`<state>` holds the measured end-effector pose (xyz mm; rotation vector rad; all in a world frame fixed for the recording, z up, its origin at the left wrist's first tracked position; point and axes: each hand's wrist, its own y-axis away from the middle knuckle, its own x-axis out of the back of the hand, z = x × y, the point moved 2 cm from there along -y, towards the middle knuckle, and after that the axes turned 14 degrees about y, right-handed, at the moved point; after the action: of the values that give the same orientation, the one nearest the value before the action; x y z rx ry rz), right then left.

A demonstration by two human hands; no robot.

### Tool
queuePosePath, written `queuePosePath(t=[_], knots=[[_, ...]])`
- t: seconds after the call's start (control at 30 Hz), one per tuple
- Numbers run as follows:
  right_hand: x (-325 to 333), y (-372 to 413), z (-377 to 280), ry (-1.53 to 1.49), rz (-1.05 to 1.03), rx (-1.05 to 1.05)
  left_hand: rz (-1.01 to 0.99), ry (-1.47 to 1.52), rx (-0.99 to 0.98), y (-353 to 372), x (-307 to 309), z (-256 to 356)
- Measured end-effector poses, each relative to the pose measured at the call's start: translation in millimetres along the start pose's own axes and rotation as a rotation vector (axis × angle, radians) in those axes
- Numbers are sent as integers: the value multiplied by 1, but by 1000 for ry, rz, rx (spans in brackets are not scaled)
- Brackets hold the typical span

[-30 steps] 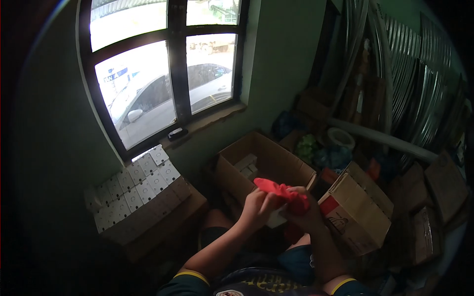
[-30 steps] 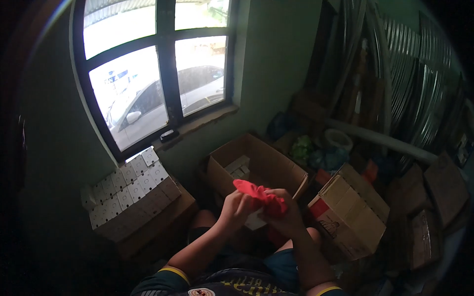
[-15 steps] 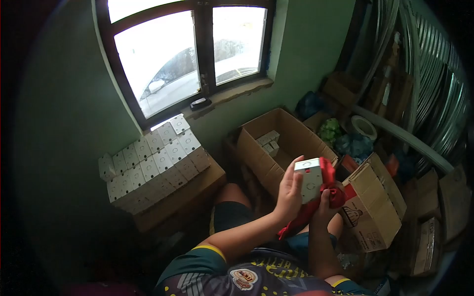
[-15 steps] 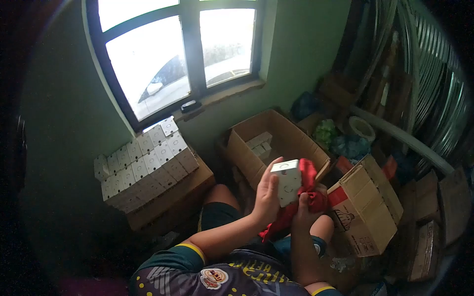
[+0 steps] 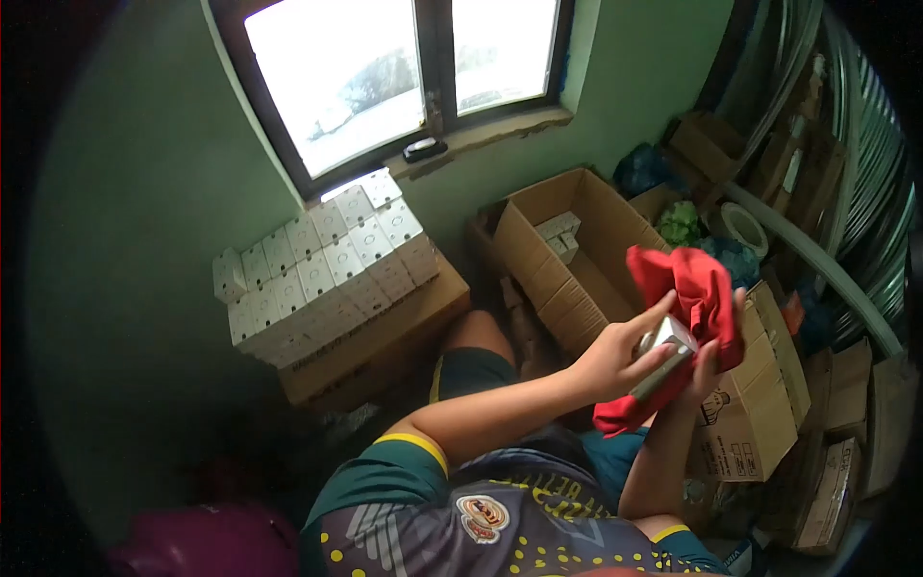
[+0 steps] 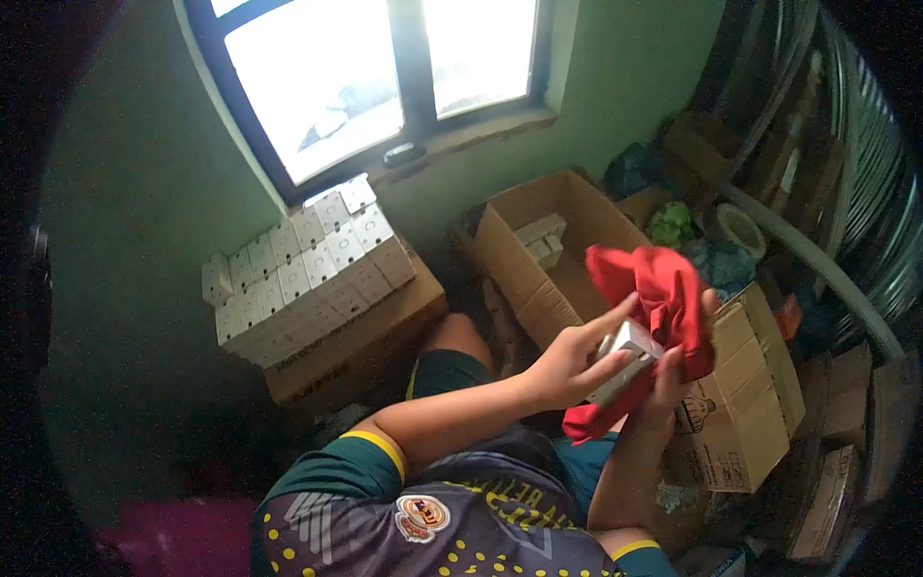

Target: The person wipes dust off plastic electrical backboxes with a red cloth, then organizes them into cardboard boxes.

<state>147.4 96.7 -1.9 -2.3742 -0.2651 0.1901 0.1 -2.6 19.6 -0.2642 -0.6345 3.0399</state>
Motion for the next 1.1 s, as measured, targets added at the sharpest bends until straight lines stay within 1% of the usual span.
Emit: queuePosePath(t=[0.03,0.1,0.13,0.17,0.2,0.23,0.27,0.3,0.33,0.4,0.43,0.47,0.5,0.53,0.57,0.6,0.63,0.67,0.73,0.77,0.87,0.9,1.0,1.03,1.07,1.1], knots=[[-7,-7,-12,5,76,-30,3,-8,50,2,-1,-2],[-32,-9,-48,28,223,-99,121,41,-177,2,-2,-12],[-49,-1,-55,-69,239,-165,221,123,-237,0,1,-11],[-46,9,-42,194,117,-78,316,200,-305,-2,4,-10],[-42,26,-25,453,-9,11,404,249,-242,-3,18,-10],[-53,42,-24,560,-37,16,483,388,-246,-6,26,-7],[-63,58,-27,560,-32,-45,560,526,-252,-8,30,-3],[-64,59,-25,587,-24,52,526,540,-255,-8,30,1],[-66,56,-24,619,-11,148,515,467,-281,-6,28,4],[-62,34,-31,684,-45,239,476,338,-313,-1,17,5],[-58,20,-37,726,-60,278,454,185,-351,3,11,2],[-59,8,-43,665,-19,216,448,105,-307,8,8,-2],[-55,-1,-43,662,-35,247,429,-12,-270,10,7,-1],[-53,-2,-38,600,-47,214,402,-127,-231,10,5,0],[-55,7,-33,603,-12,247,423,-102,-327,5,5,-1],[-60,18,-29,601,23,287,423,2,-204,3,9,0],[-64,29,-31,656,-57,336,427,11,-192,-2,14,16],[-67,37,-31,684,-108,348,456,103,-228,-8,21,6],[-73,47,-34,712,-177,344,447,191,-232,-9,22,6],[-70,36,-38,734,-96,420,411,216,-213,-10,20,-3],[-38,-7,-34,574,180,160,247,-158,-83,10,-3,-5],[-37,-9,-34,537,244,130,263,-91,-81,12,-7,-7],[-51,17,-40,767,110,288,381,123,-144,7,4,-17],[-59,33,-42,751,36,228,427,113,-165,3,10,-15],[-67,44,-39,673,-30,211,422,226,-180,-1,12,-6],[-69,47,-40,647,-53,269,424,206,-176,-3,15,-4]])
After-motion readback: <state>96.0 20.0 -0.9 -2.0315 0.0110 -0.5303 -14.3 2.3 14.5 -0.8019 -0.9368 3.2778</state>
